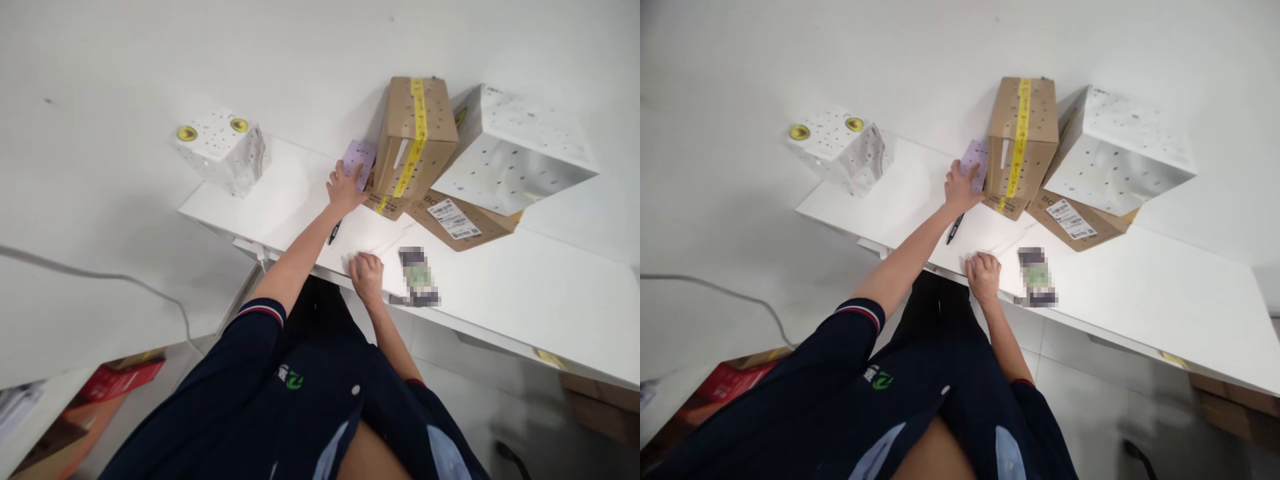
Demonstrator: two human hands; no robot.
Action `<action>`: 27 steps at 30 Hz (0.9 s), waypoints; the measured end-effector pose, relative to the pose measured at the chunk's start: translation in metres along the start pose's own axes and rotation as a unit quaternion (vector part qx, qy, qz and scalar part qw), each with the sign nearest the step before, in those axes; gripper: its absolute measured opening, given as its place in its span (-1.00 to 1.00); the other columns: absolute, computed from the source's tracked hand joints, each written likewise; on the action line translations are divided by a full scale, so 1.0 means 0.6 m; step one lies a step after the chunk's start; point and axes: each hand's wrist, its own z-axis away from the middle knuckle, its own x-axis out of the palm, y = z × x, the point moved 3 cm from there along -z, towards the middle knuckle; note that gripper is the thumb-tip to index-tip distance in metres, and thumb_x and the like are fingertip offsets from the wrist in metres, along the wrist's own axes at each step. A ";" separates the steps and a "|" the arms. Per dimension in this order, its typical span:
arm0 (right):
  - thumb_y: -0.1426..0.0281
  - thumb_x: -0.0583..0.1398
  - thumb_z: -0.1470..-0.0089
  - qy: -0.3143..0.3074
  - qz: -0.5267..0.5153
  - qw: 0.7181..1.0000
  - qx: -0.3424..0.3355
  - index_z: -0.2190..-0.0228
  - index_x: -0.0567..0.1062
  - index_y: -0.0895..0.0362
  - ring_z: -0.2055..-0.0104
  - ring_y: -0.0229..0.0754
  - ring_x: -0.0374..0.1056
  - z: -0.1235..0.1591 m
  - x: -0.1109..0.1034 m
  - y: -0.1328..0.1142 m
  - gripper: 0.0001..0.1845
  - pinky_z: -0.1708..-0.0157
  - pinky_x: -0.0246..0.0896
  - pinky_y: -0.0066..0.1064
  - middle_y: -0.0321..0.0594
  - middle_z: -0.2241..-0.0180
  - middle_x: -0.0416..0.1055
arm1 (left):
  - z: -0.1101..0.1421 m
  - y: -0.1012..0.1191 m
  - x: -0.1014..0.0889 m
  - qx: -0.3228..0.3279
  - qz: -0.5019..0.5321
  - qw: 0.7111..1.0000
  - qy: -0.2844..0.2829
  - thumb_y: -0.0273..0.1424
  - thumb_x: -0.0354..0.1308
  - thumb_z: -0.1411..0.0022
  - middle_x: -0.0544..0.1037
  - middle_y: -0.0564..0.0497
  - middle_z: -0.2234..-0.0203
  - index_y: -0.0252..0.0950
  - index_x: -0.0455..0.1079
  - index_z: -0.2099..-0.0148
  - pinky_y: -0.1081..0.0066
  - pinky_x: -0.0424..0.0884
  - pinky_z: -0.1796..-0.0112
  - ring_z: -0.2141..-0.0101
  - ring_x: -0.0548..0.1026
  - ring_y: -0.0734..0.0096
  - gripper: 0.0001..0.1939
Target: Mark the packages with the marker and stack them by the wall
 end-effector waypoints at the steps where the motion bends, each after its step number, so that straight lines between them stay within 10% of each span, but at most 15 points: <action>1: 0.30 0.17 -0.29 -0.001 0.003 1.000 0.001 0.19 0.57 0.13 -0.01 0.01 0.33 0.000 0.000 0.000 -0.79 0.00 0.18 -0.14 -0.02 0.09 0.56 | -0.005 0.005 0.005 -0.003 0.003 1.000 -0.006 -0.23 0.39 -0.06 -0.03 -0.18 -0.41 -0.03 0.21 -0.39 -0.24 0.20 -0.19 -0.29 0.14 -0.36 -0.14; 8: 0.29 0.17 -0.30 -0.012 0.012 1.000 0.008 0.21 0.58 0.11 -0.03 -0.01 0.34 -0.002 -0.002 -0.003 -0.79 -0.04 0.17 -0.18 -0.04 0.08 0.56 | -0.056 -0.043 0.002 -0.019 0.070 0.997 0.028 -0.35 0.42 0.01 0.08 -0.20 -0.33 -0.09 0.36 -0.30 -0.14 0.18 -0.27 -0.26 0.21 -0.30 -0.21; 14: 0.27 0.15 -0.31 -0.045 0.018 0.998 0.028 0.20 0.59 0.12 -0.05 0.01 0.33 -0.005 -0.003 -0.004 -0.75 -0.05 0.18 -0.14 -0.01 0.06 0.56 | -0.070 -0.143 -0.073 -0.081 0.102 0.986 0.101 -0.45 0.38 0.00 0.13 -0.23 -0.24 -0.22 0.41 -0.25 -0.17 0.08 -0.31 -0.27 0.15 -0.28 -0.29; 27: 0.25 0.13 -0.30 -0.050 -0.016 0.998 0.047 0.18 0.59 0.15 -0.04 0.03 0.32 -0.004 -0.004 0.009 -0.71 -0.06 0.16 -0.15 0.00 0.06 0.57 | 0.286 -0.211 -0.160 -0.033 0.092 0.981 0.167 -0.43 0.42 0.07 0.18 -0.24 -0.22 -0.18 0.10 -0.32 -0.02 0.20 -0.31 -0.31 0.17 -0.04 -0.06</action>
